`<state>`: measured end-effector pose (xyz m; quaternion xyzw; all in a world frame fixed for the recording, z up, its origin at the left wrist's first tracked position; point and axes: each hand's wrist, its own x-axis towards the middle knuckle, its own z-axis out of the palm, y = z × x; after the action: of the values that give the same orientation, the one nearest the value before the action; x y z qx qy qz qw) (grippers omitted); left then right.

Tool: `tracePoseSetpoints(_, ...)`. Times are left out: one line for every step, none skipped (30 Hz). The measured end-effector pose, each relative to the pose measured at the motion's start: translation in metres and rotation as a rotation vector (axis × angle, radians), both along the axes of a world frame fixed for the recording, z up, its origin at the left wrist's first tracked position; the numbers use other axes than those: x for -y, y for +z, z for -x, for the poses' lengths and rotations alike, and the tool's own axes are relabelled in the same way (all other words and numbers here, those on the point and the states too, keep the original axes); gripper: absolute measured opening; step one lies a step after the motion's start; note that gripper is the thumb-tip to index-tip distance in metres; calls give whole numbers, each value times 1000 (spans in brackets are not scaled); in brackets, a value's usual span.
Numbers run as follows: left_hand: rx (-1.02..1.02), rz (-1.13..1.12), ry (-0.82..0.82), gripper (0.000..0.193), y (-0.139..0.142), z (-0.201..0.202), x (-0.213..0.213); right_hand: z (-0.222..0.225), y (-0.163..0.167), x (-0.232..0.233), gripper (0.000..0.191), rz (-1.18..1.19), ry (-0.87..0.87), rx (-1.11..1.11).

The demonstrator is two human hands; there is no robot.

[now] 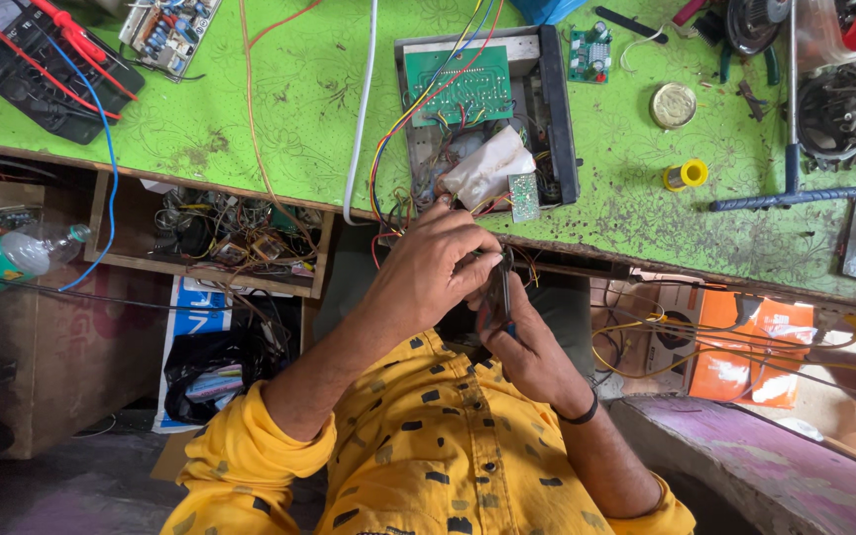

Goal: The person strips the insulation from several colored wires using pliers, then solders them to a small green circuit board using a soldering iron and solder. The person repeats the stripping and soldering process for multiple wires.

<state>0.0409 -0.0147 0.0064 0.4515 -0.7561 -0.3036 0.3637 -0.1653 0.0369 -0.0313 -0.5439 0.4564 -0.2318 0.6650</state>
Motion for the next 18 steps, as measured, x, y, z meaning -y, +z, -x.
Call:
tracePoseSetpoints(1, -2, -2, 17, 0, -1, 0, -1, 3, 1, 48, 53, 10, -14)
tracePoseSetpoints(3, -4, -5, 17, -1, -1, 1, -1, 6, 1, 46, 105, 20, -28)
tracePoseSetpoints(9, 2, -9, 16, -1, -1, 1, -2, 8, 2, 45, 158, 29, -42)
tracePoseSetpoints(15, 8, -12, 16, -1, -2, 1, -2, 9, 2, 45, 242, 35, -63)
tracePoseSetpoints(21, 15, -15, 16, -2, -2, 2, -2, 10, 2, 46, 326, 42, -84)
tracePoseSetpoints(22, 13, -16, 16, -2, -2, 2, -2, 9, 2, 47, 410, 49, -105)
tracePoseSetpoints(23, 10, -16, 17, -2, -3, 2, -1, 8, 2, 43, 357, 54, -92)
tracePoseSetpoints(24, 9, -17, 18, -2, -3, 2, -1, 6, 2, 38, 306, 59, -80)
tracePoseSetpoints(25, 8, -14, 18, -1, -3, 2, -2, 2, 2, 34, 254, 64, -67)
tracePoseSetpoints(27, 7, -12, 18, -1, -3, 1, -2, 0, 1, 33, 240, 39, -63)
tracePoseSetpoints(29, 6, -9, 18, -1, -3, 1, -1, -3, -1, 32, 226, 13, -59)
tracePoseSetpoints(23, 16, -7, 18, -1, -3, 1, -2, -5, -2, 31, 210, -11, -54)
tracePoseSetpoints(18, 25, -5, 19, -1, -3, 1, -2, -7, -3, 28, 181, -11, -8)
tracePoseSetpoints(12, 36, -4, 19, 0, -4, 0, -2, -7, -3, 25, 153, -11, 38)
tracePoseSetpoints(12, 22, -4, 19, 0, -3, 0, -3, -7, -3, 22, 126, -11, 84)
tracePoseSetpoints(13, 9, -5, 19, 0, -3, 0, -2, -5, -2, 29, 144, 22, 23)
tracePoseSetpoints(14, -6, -5, 19, -1, -3, 0, -1, -2, 0, 36, 161, 56, -36)
tracePoseSetpoints(7, -6, -7, 19, -1, -3, -1, 0, 1, 1, 44, 179, 89, -96)
